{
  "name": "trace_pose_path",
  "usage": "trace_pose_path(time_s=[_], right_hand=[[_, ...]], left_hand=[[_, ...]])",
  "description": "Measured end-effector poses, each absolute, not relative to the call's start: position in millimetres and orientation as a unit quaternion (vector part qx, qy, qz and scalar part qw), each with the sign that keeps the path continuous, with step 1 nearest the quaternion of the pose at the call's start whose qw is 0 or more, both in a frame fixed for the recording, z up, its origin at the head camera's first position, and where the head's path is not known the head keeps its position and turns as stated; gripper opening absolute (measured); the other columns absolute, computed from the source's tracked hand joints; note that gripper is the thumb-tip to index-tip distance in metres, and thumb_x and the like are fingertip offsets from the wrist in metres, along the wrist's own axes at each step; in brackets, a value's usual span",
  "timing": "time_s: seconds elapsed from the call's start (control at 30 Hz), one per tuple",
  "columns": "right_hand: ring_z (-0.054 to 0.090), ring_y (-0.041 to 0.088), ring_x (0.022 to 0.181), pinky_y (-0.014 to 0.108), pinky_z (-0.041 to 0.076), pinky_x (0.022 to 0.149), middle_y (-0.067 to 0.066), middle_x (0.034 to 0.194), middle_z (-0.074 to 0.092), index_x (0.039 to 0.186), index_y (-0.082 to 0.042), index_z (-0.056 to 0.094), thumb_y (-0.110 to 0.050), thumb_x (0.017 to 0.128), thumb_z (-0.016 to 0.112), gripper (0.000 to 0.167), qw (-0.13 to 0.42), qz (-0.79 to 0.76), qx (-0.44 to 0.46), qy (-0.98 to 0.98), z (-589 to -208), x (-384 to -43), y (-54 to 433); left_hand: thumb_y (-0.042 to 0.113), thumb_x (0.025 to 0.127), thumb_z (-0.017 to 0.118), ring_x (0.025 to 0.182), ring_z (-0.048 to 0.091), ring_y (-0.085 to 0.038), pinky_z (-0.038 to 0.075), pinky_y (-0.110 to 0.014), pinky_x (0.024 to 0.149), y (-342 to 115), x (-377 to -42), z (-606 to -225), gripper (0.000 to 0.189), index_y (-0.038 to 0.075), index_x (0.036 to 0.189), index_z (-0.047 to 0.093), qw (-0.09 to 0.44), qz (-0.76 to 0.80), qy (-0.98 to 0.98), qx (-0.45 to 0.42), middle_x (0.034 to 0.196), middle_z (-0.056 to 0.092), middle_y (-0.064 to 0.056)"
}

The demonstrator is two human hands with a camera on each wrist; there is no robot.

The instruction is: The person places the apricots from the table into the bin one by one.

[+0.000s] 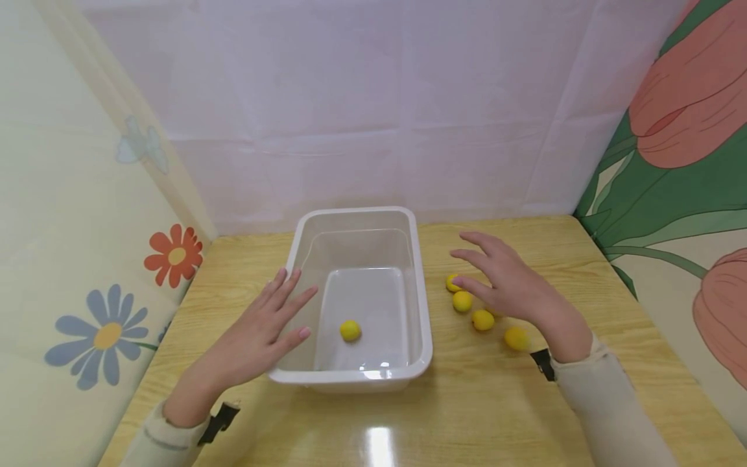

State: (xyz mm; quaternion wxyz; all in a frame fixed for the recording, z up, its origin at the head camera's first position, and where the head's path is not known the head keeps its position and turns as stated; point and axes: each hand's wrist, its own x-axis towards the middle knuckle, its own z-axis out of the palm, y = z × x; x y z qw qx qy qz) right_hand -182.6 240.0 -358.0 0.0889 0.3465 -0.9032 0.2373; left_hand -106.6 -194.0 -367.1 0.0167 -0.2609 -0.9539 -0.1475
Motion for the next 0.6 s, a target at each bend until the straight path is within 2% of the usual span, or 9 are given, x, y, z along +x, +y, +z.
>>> trace_pose_path(time_s=[0.4,0.6], right_hand=[[0.033,0.050,0.140,0.072,0.033,0.106,0.027,0.156,0.035,0.135,-0.001,0.059,-0.023,0.101,0.065,0.042,0.056,0.261,0.265,-0.926,-387,-191,272],[0.032,0.053,0.139,0.074,0.032,0.104,0.031,0.155,0.033,0.137,0.001,0.056,-0.026,0.103,0.060,0.044,0.034,0.267,0.242,-0.932,-401,-192,283]], left_hand=[[0.053,0.105,0.045,0.157,-0.002,-0.034,0.009,-0.055,0.125,-195,-107,-369,0.066,0.021,0.161,0.030,0.030,-0.153,-0.951,-0.268,0.170,0.007,-0.012],[0.053,0.105,0.044,0.157,-0.005,-0.031,0.007,-0.053,0.126,-194,-107,-369,0.066,0.023,0.162,0.028,0.018,-0.152,-0.953,-0.262,0.170,0.002,-0.007]])
